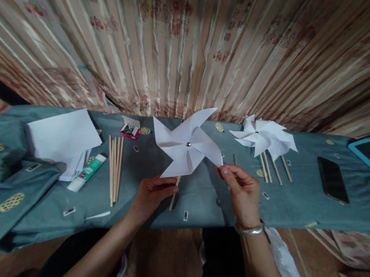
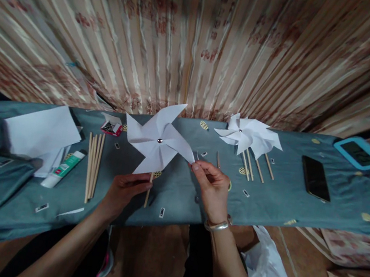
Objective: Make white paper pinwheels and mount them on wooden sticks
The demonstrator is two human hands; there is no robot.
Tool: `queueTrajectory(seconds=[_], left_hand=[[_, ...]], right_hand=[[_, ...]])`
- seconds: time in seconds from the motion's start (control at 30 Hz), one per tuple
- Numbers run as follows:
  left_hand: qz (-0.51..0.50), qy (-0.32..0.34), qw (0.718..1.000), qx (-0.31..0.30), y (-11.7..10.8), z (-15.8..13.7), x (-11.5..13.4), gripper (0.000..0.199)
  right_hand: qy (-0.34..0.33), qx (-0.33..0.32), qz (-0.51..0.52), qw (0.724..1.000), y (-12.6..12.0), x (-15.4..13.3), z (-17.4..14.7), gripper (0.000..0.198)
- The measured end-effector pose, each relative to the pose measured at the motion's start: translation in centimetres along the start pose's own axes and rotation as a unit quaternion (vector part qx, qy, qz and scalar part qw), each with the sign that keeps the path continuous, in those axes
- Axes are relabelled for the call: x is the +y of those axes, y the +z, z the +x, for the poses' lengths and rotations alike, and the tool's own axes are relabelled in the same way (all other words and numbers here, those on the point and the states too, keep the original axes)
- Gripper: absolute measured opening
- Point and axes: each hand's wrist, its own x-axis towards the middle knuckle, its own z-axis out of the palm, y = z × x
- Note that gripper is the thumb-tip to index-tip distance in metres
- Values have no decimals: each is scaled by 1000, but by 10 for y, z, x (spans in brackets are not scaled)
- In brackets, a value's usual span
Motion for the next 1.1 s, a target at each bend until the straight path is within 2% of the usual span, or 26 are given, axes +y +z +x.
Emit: queueTrajectory(seconds=[0.2,0.47,0.73,0.87,0.97,1.1], left_hand=[[11,20,1000,-5,-2,0,3,19],[20,33,999,-1,-2,0,1,18],[29,43,999,-11,-2,0,2,17],[23,43,999,-11,-2,0,2,16],[36,43,998,-10,-2,0,2,16],[36,29,999,-13,-2,-1,1,17]], right_hand=[[22,-33,-5,999,10,3,-11,24],[62,-109,4,992,26,7,-25,20],[36,-194,-15,980,37,12,-37,16],[16,-238,-58,970,36,7,-40,15],[16,-223,-74,972,27,2,-33,19],[23,-111,-15,993,12,-1,-15,25]])
